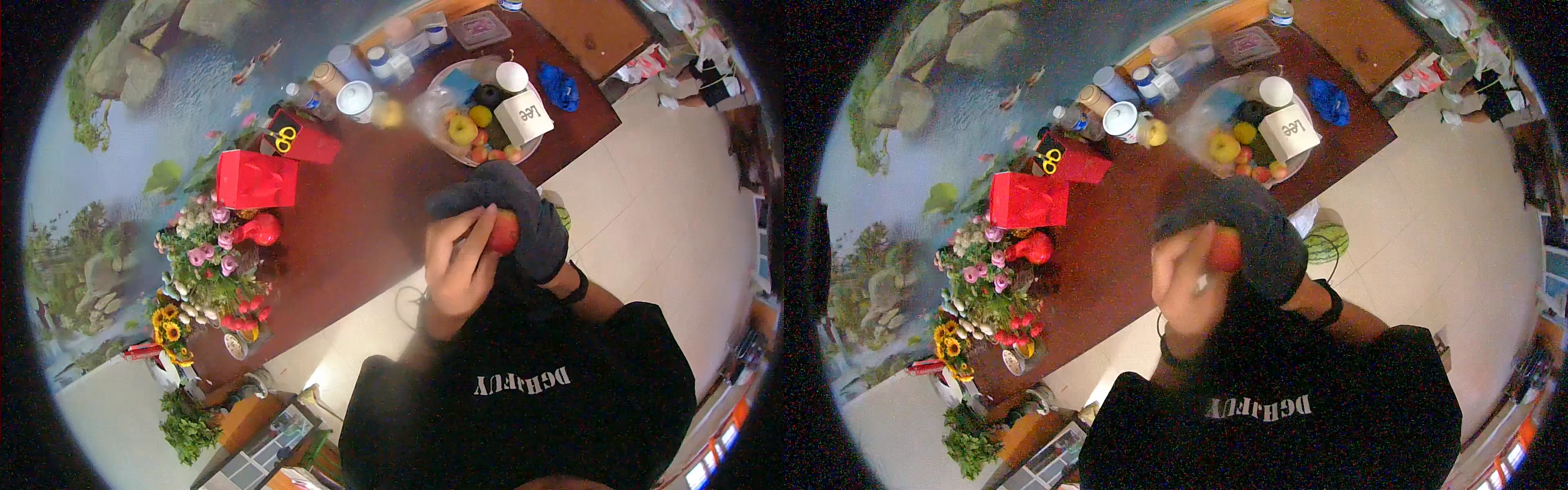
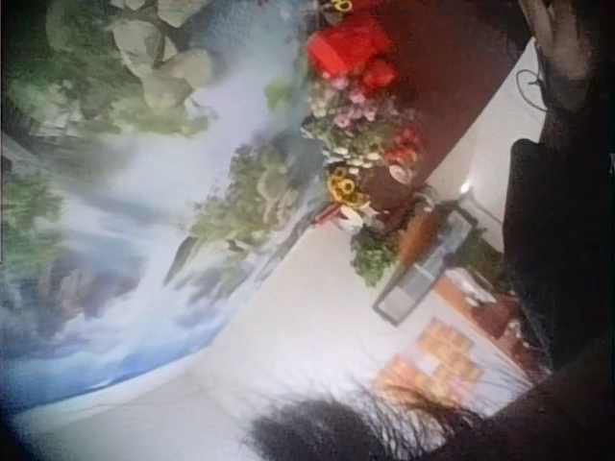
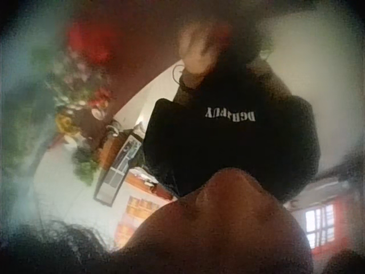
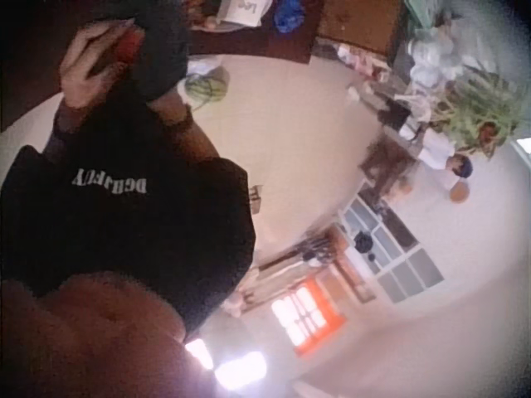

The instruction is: The person unbags a watermelon, then uses a cloth to wipe the watermelon, several apples, a jar, and a small box one at a time.

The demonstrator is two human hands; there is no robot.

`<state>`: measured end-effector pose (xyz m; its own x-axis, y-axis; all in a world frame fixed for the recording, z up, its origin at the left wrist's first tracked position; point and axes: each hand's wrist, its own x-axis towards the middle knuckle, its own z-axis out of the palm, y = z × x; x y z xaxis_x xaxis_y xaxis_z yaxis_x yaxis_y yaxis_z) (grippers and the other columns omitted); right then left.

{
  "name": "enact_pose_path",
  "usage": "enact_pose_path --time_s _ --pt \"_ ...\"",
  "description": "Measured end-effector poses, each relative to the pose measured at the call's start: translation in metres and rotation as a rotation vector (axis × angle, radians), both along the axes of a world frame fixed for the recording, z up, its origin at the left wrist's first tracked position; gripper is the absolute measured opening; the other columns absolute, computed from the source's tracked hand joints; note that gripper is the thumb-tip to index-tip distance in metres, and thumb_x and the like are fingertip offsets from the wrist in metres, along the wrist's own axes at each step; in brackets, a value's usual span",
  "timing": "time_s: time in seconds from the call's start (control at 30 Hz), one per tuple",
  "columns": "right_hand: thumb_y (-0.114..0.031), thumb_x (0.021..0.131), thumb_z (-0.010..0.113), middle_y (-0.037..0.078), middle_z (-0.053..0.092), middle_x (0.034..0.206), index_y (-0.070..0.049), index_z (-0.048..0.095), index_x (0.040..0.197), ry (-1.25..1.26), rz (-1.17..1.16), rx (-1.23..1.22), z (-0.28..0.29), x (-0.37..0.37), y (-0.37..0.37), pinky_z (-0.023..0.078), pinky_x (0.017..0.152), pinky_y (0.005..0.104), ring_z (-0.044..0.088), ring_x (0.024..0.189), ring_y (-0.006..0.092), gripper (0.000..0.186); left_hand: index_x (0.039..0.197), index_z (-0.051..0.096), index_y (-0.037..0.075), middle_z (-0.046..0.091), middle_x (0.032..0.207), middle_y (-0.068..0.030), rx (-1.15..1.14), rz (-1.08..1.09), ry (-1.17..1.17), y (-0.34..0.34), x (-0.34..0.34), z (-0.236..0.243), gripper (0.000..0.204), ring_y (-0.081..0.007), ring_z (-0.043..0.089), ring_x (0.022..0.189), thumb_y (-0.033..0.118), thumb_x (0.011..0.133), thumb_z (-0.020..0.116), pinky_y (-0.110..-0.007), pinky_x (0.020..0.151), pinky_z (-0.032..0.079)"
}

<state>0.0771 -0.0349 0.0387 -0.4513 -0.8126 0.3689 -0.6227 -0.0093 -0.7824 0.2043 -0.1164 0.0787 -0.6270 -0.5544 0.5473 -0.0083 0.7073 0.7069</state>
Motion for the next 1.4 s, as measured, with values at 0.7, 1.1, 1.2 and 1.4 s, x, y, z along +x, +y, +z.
enact_pose_path --time_s 0.7,1.1,1.2,1.4 --pt "-0.018 0.077 0.059 0.022 0.057 0.105 -0.001 0.056 0.109 0.079 0.405 0.035 0.03 0.008 -0.023 0.041 0.091 0.0459 0.052 0.104 0.0407 0.036 0.112 0.059 -0.002 0.051 0.097 -0.0132 -0.024 0.115 -0.061 0.002 0.035 0.014 0.057 -0.0241 0.055 0.079 0.001 0.058 0.075 -0.032 0.069 0.048" --pt "-0.028 0.08 0.06 0.021 0.058 0.109 0.0 0.057 0.111 0.131 0.599 0.043 0.032 0.043 -0.047 0.042 0.093 0.0426 0.056 0.101 0.0381 0.042 0.106 0.061 -0.002 0.057 0.093 -0.0141 0.113 0.294 0.079 0.014 0.072 0.01 0.052 -0.0261 0.058 0.082 0.015 0.062 0.081 -0.033 0.07 0.048" --pt "-0.029 0.08 0.06 0.021 0.058 0.109 -0.001 0.057 0.111 0.066 0.716 0.04 0.027 0.056 -0.054 0.042 0.092 0.0423 0.056 0.101 0.0376 0.043 0.102 0.059 -0.002 0.055 0.09 -0.016 0.429 0.278 0.057 0.021 0.095 -0.005 0.038 -0.0241 0.057 0.077 0.016 0.072 0.074 -0.031 0.067 0.048" --pt "-0.031 0.08 0.061 0.021 0.058 0.11 -0.001 0.058 0.111 -0.023 0.822 0.072 0.025 0.07 -0.057 0.042 0.092 0.0418 0.057 0.101 0.0366 0.044 0.114 0.054 0.001 0.061 0.095 -0.0063 1.249 -0.11 0.39 0.04 0.097 -0.03 0.04 -0.0161 0.057 0.085 0.017 0.08 0.069 -0.032 0.075 0.048"
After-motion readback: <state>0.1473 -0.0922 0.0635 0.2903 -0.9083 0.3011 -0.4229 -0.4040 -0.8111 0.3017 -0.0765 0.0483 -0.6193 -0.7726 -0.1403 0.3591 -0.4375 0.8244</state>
